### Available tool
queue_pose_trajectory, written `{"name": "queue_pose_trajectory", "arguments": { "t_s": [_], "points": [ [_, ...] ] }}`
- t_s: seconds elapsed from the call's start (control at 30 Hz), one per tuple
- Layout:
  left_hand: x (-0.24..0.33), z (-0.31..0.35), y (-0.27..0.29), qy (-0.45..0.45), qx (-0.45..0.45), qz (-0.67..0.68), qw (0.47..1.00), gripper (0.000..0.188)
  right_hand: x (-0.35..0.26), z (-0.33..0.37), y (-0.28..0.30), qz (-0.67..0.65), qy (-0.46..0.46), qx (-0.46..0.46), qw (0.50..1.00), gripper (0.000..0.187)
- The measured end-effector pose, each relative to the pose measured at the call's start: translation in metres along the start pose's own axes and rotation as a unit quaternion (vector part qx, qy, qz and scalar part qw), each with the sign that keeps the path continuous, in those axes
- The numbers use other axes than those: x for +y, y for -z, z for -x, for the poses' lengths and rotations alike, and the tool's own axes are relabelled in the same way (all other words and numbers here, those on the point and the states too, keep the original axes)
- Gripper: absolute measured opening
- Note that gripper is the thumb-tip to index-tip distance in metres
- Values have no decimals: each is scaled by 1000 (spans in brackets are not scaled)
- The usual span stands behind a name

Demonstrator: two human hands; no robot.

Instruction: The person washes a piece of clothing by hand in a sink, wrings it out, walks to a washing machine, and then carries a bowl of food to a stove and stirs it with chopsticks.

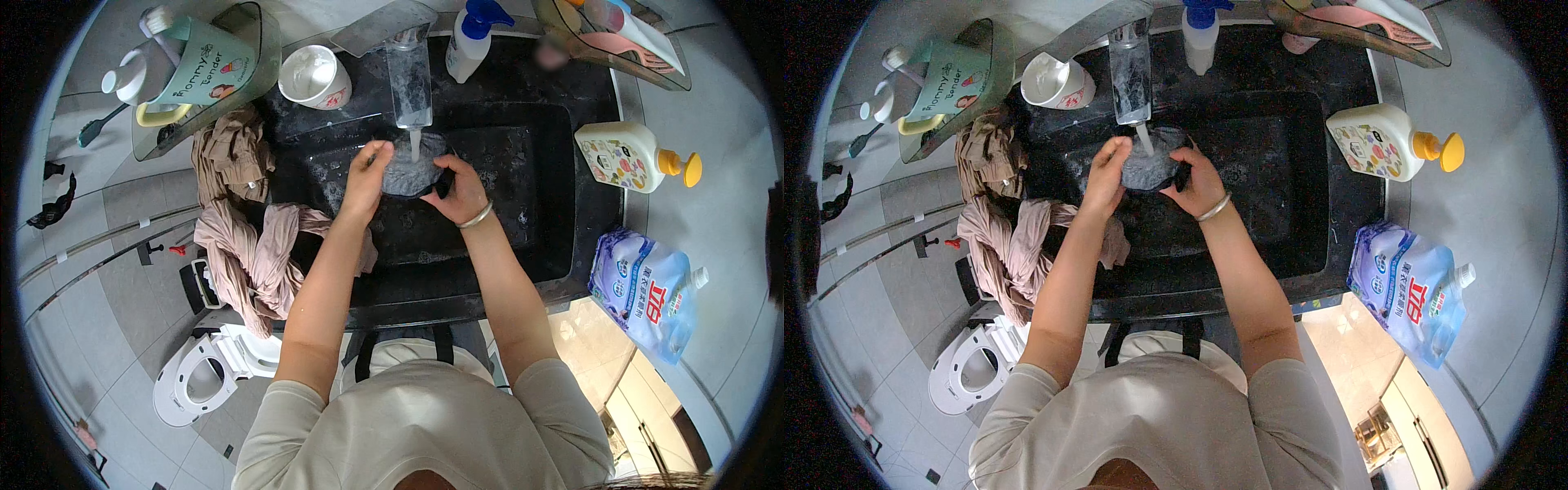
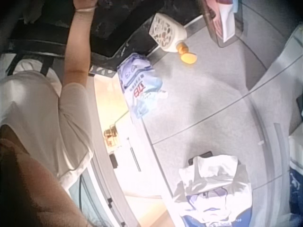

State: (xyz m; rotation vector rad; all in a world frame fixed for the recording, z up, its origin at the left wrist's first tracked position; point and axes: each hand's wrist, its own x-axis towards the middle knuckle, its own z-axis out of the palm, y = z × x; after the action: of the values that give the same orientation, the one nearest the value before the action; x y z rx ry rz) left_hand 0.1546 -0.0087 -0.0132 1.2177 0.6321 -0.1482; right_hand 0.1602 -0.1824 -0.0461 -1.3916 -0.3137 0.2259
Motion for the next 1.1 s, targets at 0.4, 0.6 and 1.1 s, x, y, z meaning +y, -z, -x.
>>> {"name": "queue_pose_trajectory", "arguments": {
  "t_s": [0.4,0.6,1.1],
  "points": [
    [8,11,-78,-455,0,-416,788,30,107,-19,-31,-250,-26,36,967,31],
    [-29,-27,-32,-232,4,-138,963,14,-16,-10,-39,-340,-364,126,858,38],
    [-34,45,58,95,-220,-272,932,13,-47,47,44,213,-368,-101,899,33]
  ]
}}
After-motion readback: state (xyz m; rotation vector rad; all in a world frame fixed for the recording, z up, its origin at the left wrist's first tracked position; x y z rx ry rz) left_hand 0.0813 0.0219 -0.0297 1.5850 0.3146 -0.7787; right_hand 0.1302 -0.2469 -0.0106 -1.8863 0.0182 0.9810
